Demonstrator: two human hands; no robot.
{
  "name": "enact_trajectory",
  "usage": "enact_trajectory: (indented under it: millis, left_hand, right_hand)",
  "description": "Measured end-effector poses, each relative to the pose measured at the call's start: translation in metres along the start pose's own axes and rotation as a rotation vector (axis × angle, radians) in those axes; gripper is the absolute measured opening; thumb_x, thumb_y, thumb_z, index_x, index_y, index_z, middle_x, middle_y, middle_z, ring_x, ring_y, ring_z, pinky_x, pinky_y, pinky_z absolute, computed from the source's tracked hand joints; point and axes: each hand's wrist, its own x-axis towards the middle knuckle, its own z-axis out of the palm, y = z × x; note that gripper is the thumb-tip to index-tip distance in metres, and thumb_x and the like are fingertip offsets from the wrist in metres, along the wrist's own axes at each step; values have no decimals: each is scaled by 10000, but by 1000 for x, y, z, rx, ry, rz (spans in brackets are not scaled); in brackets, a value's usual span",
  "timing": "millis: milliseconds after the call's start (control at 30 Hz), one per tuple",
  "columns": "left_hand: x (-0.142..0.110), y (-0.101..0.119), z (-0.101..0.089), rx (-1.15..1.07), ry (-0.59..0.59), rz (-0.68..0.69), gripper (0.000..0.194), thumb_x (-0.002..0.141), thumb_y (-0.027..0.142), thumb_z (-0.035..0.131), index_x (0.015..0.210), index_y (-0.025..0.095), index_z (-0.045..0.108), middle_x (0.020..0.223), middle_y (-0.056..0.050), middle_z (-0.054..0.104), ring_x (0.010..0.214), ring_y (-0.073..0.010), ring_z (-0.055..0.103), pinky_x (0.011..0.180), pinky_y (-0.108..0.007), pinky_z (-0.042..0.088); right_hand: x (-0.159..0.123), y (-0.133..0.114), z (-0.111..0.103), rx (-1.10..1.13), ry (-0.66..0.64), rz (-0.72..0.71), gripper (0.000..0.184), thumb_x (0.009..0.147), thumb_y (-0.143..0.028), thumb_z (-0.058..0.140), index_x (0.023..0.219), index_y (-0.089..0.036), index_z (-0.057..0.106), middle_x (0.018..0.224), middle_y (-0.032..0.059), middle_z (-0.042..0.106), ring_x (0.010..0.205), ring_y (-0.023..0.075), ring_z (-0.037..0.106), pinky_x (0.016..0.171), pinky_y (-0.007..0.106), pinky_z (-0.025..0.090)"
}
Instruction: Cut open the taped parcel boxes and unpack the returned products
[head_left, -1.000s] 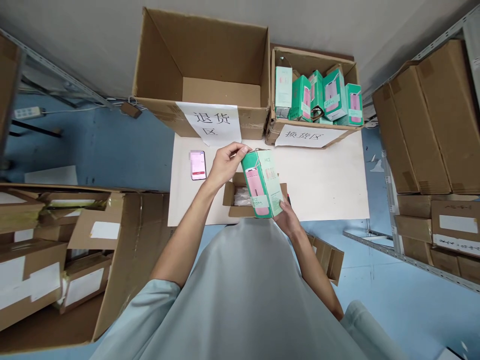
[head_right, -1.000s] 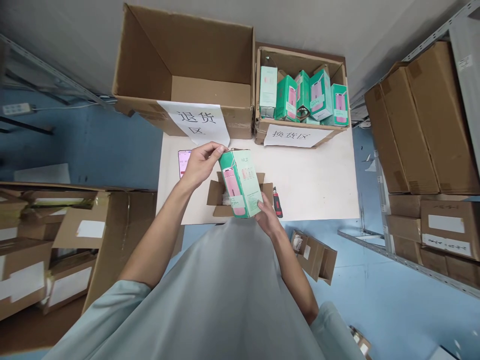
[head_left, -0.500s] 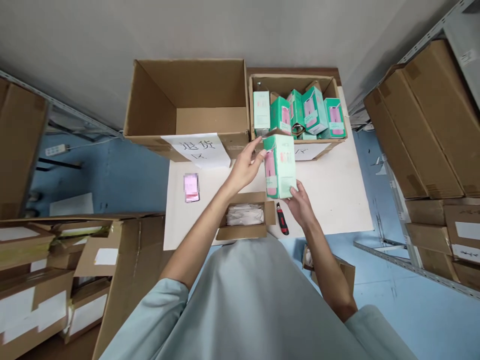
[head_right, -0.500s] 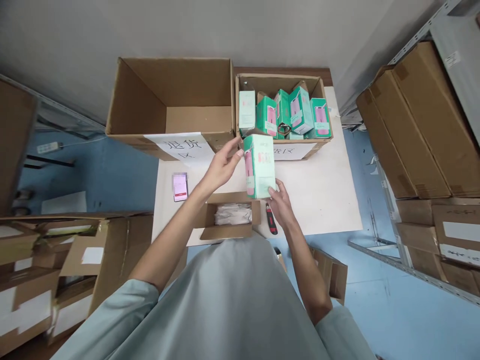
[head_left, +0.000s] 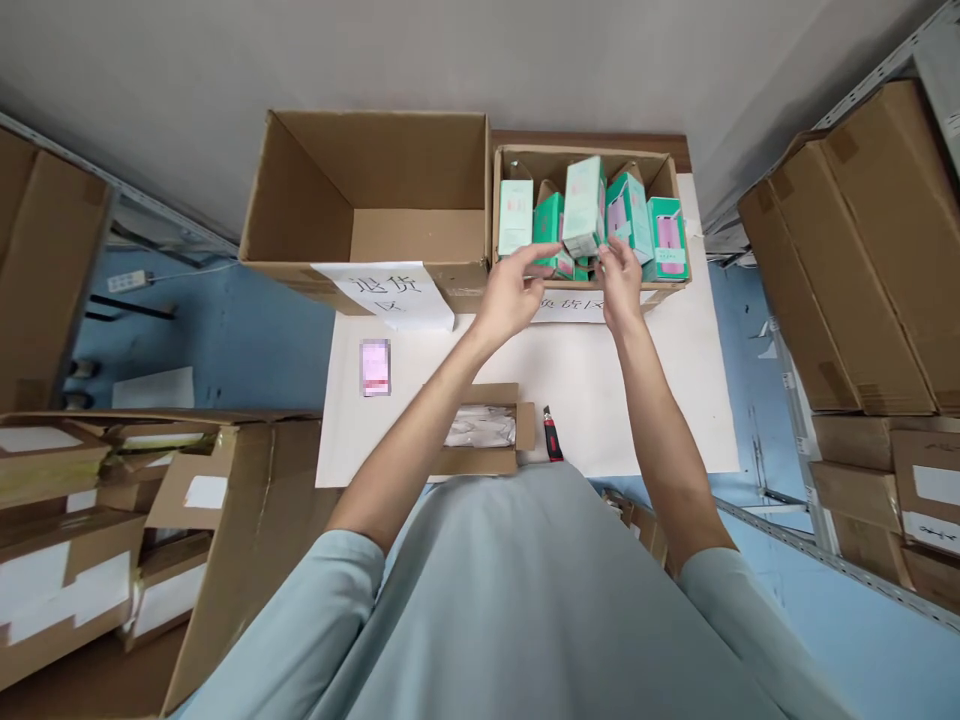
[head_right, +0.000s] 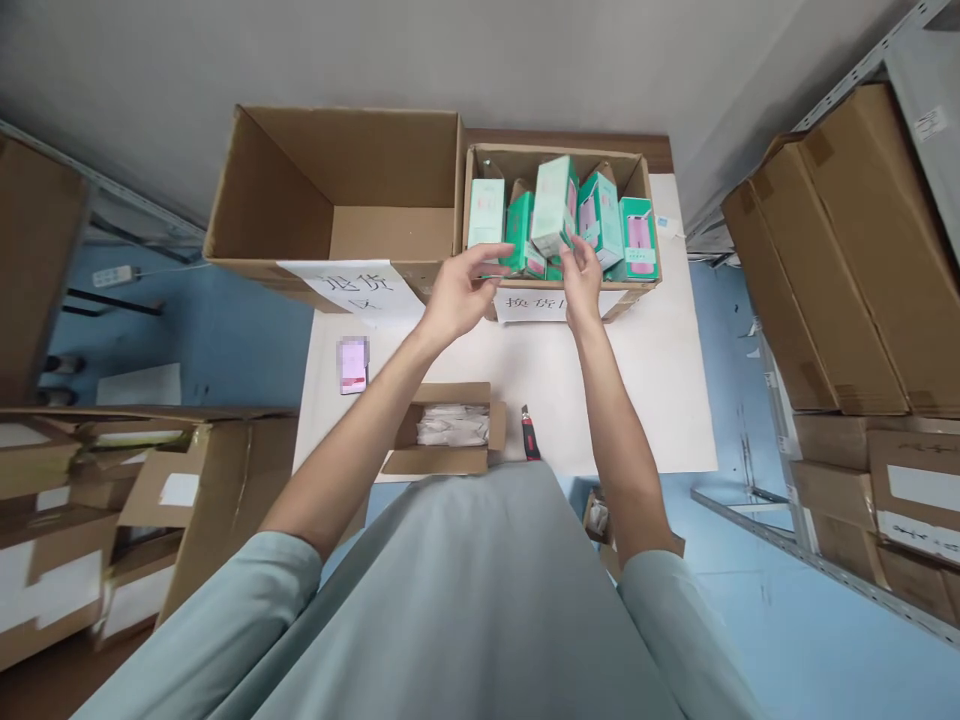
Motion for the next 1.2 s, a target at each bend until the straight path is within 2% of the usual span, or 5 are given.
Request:
enact_trajectory:
  millis: [333,500,600,900,1200]
  left_hand:
    - [-217,-66,-171,426,501,-205,473,874,380,874,1305,208,778,1389,-123,780,1194,-276,790,1140,-449,638]
    - [-306,-118,-202,272,807,-592,596,1028,685,677,1330,173,722,1511,-229,737,1433,-334,704,1210,-508,596]
    - [-323,-138,-195,52,689,-768,664,1069,762,513,1240,166,753,1459,-229,770,1369,-335,742,1165,-518,624]
    - [-303,-168,-188,195,306,-719,744,821,523,940,1446,205,691,1497,-210,749,1258,-325,780,1101,-506,645]
    - [-307,-152,-212,221,-8,-539,771,878,543,892,1525,190,663,1496,-194,746,1314,-345,766,1140,-529,646]
  right_hand:
    - [-276,44,-44,-250,-223,529,689,859,-809,817,1229,-227,805,1282,152,847,1195,309,798,1089,554,683]
    - [-349,75,-32,-250,-292,727,661,862,-778,747,1221,-229,837,1274,142,859,1181,330,818,1080,580,687]
    - [-355,77,-17,-300,-353,641,624,914,-758,682,1217,-244,867,1263,99,874,1231,328,812,1131,540,664]
    - [-361,87,24,-535,-260,619,845,805,-778,898,1419,-209,784,1407,186,819,1228,355,817,1106,544,680]
    - [-434,49,48,-438,-92,513,755,949,-685,739,1530,-203,732,1385,138,845,1217,344,840,1098,534,696]
